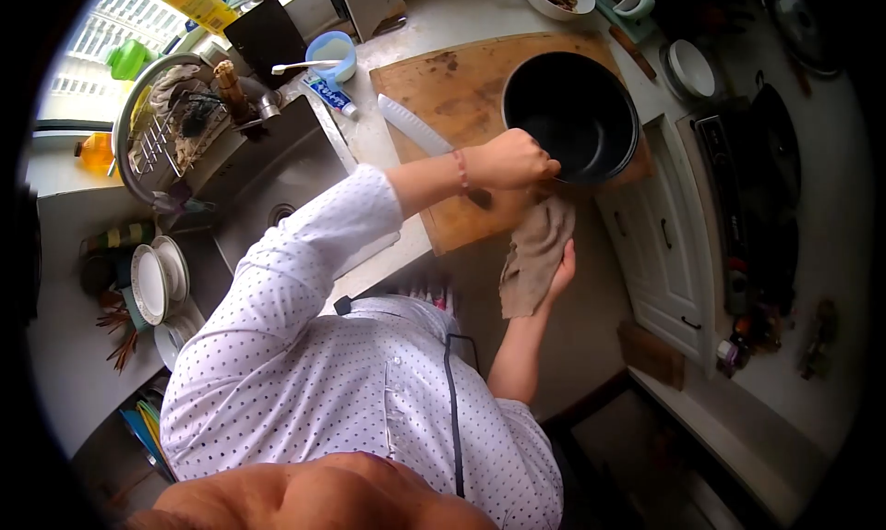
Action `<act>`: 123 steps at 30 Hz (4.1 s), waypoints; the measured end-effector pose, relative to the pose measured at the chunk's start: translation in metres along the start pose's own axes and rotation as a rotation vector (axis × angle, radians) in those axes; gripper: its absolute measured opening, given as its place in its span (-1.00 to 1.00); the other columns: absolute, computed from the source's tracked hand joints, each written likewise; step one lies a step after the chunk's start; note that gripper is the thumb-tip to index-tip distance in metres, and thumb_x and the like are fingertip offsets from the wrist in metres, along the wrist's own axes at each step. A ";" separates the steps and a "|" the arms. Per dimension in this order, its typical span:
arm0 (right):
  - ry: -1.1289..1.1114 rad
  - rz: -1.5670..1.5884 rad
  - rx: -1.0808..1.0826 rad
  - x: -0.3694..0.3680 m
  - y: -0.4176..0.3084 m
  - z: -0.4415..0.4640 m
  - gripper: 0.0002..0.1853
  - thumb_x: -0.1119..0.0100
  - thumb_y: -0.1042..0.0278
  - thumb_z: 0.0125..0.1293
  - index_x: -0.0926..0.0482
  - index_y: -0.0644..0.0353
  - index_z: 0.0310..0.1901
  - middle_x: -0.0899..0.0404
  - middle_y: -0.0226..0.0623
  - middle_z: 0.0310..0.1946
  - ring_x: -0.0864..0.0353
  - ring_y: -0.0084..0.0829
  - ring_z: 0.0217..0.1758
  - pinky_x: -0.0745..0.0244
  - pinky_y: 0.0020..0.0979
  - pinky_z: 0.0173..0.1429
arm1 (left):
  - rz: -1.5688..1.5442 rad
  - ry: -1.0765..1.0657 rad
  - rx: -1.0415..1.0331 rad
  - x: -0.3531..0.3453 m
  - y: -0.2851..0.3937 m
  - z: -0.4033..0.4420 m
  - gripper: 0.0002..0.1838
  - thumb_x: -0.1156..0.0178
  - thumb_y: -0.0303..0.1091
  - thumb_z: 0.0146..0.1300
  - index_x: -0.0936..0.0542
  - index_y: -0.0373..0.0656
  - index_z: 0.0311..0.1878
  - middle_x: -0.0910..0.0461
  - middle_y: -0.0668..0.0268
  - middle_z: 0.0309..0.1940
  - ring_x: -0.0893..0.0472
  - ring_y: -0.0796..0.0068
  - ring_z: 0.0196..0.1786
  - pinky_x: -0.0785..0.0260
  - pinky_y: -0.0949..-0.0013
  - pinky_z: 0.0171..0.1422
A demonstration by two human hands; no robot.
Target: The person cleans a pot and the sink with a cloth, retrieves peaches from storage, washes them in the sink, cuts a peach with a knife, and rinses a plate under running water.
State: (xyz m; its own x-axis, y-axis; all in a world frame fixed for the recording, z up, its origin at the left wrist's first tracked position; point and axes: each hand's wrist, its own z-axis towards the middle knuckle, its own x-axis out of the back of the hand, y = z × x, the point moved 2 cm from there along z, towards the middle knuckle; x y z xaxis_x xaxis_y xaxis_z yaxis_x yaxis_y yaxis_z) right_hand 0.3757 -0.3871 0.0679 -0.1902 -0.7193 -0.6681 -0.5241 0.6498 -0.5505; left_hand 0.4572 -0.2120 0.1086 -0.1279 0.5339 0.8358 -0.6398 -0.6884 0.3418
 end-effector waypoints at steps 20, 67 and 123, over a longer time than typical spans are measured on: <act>-0.150 -0.324 -0.083 -0.095 0.077 0.037 -0.54 0.20 0.41 0.11 -0.25 0.29 0.10 -0.34 -0.14 0.04 -0.35 -0.28 0.08 -0.27 -0.30 0.15 | 0.575 0.409 0.850 0.053 -0.092 -0.235 -0.73 -0.08 -0.52 -0.16 -0.48 -0.11 -0.29 -0.45 0.32 -0.25 -0.41 0.33 -0.30 -0.18 0.30 -0.19; -1.103 -2.104 0.808 -0.103 0.231 0.035 -0.54 -0.14 0.13 0.02 -0.37 0.17 -0.05 -0.26 -0.13 0.00 -0.02 -0.03 0.27 0.08 0.01 0.26 | 0.430 0.550 0.721 0.104 0.022 -0.309 -0.61 -0.17 -0.56 -0.23 -0.50 -0.23 -0.18 -0.51 0.24 -0.17 -0.50 0.35 -0.37 -0.34 0.38 -0.32; -2.526 -1.354 0.573 -0.090 0.391 -0.146 -0.63 0.05 0.26 0.03 -0.45 0.10 -0.08 -0.32 -0.33 0.05 -0.08 -0.30 0.29 0.03 -0.13 0.30 | 0.385 0.754 1.564 0.111 0.180 -0.498 -0.81 -0.09 -0.63 -0.13 -0.54 -0.24 -0.36 -0.55 0.20 -0.36 -0.53 0.21 -0.30 -0.38 0.29 -0.20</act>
State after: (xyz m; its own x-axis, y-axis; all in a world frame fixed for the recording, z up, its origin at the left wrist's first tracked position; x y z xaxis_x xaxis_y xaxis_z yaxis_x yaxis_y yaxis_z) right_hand 0.0662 -0.1039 -0.0140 0.4064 0.3667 0.8369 0.4744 0.6981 -0.5363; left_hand -0.0495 -0.0324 0.0492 -0.6566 0.0234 0.7539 0.6990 -0.3568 0.6198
